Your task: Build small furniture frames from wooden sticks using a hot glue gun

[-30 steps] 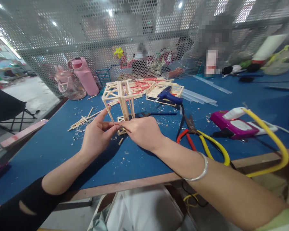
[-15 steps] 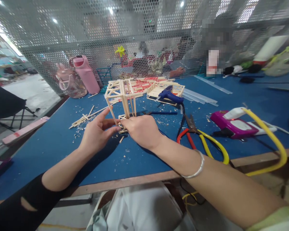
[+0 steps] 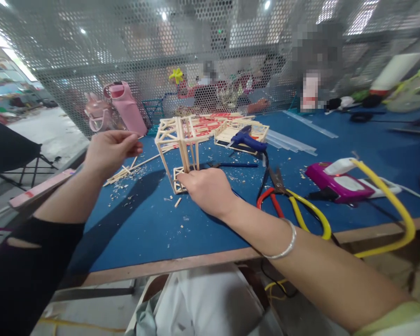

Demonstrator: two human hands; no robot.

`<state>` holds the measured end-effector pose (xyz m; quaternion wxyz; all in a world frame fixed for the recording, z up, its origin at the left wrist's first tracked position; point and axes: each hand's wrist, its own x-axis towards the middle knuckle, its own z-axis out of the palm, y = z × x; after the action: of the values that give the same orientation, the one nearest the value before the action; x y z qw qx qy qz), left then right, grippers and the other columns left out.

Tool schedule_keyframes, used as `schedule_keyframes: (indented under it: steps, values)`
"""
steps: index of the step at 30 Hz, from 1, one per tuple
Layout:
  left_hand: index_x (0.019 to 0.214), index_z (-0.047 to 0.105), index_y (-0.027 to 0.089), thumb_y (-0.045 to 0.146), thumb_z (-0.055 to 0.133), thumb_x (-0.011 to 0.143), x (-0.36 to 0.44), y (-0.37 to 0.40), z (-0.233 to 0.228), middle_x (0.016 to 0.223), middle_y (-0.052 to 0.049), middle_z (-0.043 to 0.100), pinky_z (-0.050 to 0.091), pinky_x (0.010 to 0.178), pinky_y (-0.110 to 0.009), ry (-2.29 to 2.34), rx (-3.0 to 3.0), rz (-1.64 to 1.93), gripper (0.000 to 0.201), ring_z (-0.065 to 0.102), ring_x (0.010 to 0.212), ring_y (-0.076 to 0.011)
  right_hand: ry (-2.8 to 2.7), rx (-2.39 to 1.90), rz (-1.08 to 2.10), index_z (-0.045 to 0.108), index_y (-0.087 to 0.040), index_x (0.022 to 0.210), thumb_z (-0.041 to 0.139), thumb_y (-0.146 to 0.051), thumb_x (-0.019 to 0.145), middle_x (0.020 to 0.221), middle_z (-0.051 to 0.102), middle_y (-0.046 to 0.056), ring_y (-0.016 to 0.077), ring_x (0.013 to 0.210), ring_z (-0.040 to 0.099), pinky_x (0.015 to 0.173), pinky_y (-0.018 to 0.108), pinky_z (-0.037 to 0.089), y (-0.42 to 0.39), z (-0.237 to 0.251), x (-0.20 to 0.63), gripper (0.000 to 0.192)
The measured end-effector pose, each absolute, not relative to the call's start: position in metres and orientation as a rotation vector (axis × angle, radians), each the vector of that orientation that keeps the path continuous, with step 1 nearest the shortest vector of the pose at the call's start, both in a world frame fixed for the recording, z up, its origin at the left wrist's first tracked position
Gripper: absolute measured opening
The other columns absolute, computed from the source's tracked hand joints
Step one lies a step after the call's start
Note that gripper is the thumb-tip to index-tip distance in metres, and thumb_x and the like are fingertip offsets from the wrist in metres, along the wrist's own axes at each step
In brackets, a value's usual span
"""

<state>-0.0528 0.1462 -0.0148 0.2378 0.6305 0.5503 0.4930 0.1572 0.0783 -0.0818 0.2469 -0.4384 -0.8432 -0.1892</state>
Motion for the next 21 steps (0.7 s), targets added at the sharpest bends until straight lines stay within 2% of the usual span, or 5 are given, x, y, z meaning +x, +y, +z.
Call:
schedule_keyframes:
  steps: [4,9,14,18,21]
  values:
    - [0.053,0.058,0.015,0.035,0.058,0.077,-0.035,0.131,-0.034,0.043,0.001,0.054,0.039,0.044,-0.021,1.625,1.995,1.177,0.031,0.047,0.040,-0.0082,-2.292,-1.190,-0.520,0.069,-0.020,0.086,0.052,-0.020,0.086,0.069,0.072,0.001,0.0145,0.061,0.063,0.050,0.027,0.025,0.078,-0.082,0.157,0.017]
    - [0.080,0.066,0.015,0.025,0.051,0.078,-0.032,0.115,-0.063,0.064,-0.002,0.065,0.049,0.061,-0.025,1.260,2.046,1.118,0.019,0.058,0.059,-0.0118,-2.298,-1.205,-0.527,0.069,-0.021,0.089,0.050,-0.021,0.087,0.070,0.071,0.002,0.0149,0.062,0.063,0.050,0.028,0.025,0.079,-0.083,0.157,0.020]
    - [0.099,0.065,0.015,0.011,0.053,0.064,-0.031,0.112,-0.065,0.091,-0.006,0.068,0.050,0.079,-0.030,1.090,1.938,1.186,0.037,0.062,0.085,-0.0156,-2.290,-1.205,-0.494,0.069,-0.021,0.088,0.048,-0.021,0.089,0.071,0.072,0.002,0.0142,0.062,0.063,0.051,0.028,0.025,0.079,-0.083,0.158,0.021]
    - [0.079,0.066,0.014,0.028,0.056,0.075,-0.034,0.114,-0.061,0.064,-0.001,0.062,0.045,0.060,-0.025,1.382,1.960,1.228,0.018,0.055,0.061,-0.0123,-2.290,-1.194,-0.487,0.069,-0.020,0.087,0.048,-0.022,0.089,0.070,0.071,0.002,0.0143,0.062,0.063,0.051,0.028,0.025,0.079,-0.083,0.157,0.021]
    - [0.076,0.066,0.014,0.028,0.047,0.081,-0.040,0.117,-0.061,0.060,-0.001,0.059,0.043,0.057,-0.026,1.493,2.023,1.215,0.024,0.053,0.056,-0.0119,-2.283,-1.173,-0.504,0.069,-0.020,0.087,0.048,-0.020,0.088,0.069,0.071,0.002,0.0142,0.060,0.062,0.051,0.028,0.026,0.079,-0.084,0.157,0.021]
